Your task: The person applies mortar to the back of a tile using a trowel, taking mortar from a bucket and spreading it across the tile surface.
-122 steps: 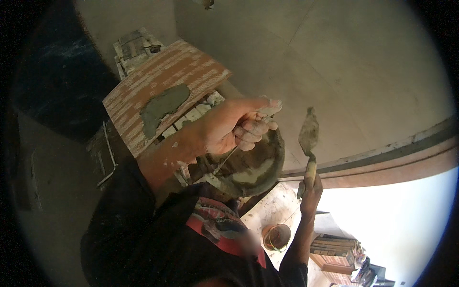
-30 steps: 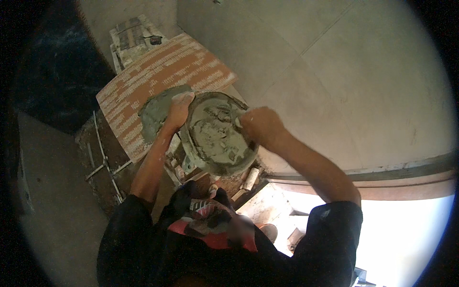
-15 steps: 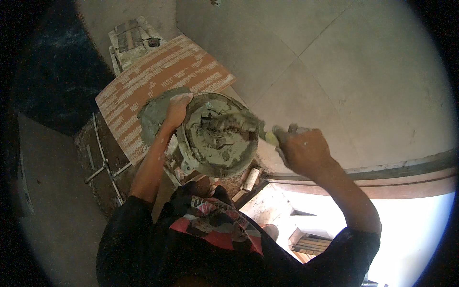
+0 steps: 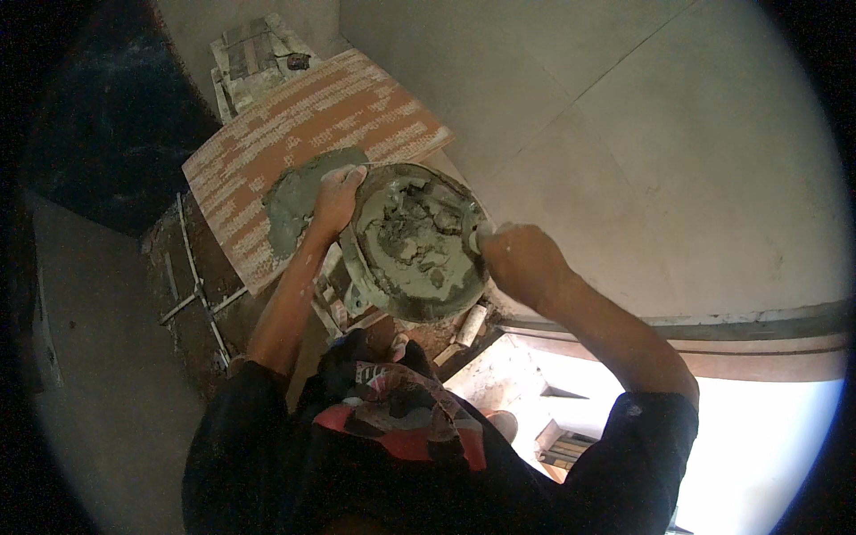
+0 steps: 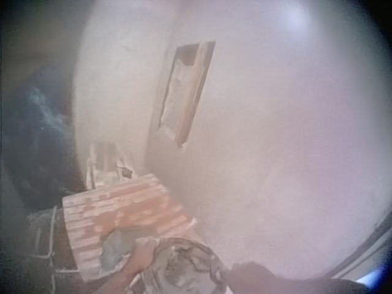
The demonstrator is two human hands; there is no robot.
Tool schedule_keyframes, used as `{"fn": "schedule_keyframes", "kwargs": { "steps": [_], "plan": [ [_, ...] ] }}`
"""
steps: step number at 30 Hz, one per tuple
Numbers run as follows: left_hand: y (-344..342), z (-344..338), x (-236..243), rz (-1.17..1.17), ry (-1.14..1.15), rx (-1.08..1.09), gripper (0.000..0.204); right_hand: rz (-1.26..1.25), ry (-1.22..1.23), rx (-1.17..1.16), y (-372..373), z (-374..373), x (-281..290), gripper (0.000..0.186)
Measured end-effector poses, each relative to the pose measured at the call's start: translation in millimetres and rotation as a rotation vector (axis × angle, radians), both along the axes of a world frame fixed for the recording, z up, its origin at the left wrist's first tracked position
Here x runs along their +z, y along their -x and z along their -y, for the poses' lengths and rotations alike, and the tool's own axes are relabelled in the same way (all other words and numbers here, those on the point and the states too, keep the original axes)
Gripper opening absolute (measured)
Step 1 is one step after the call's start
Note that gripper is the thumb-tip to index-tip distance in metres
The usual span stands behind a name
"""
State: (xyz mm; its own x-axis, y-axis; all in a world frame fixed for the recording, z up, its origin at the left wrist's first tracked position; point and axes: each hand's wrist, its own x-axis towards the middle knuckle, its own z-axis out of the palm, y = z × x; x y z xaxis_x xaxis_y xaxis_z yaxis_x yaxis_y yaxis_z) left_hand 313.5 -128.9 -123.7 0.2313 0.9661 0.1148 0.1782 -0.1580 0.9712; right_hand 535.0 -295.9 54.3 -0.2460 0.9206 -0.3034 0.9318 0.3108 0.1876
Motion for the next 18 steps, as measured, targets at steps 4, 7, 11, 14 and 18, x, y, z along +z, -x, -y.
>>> {"fn": "schedule_keyframes", "kwargs": {
  "steps": [4,7,11,14,18],
  "plan": [
    [2,-3,4,-0.074,-0.013,-0.039,0.037,-0.006,-0.018,-0.013,3,27,21,0.015],
    [2,-5,2,-0.085,0.001,-0.042,0.036,-0.004,-0.014,-0.042,6,36,57,0.019],
    [1,-1,-2,0.052,-0.030,-0.008,0.037,-0.015,0.080,-0.093,15,39,90,0.017],
    [4,3,0,0.023,-0.026,0.004,0.037,0.015,0.231,-0.131,23,37,46,0.031],
    [-12,12,12,0.072,0.013,0.006,0.037,-0.108,0.231,-0.182,42,19,-30,0.031]
  ]
}}
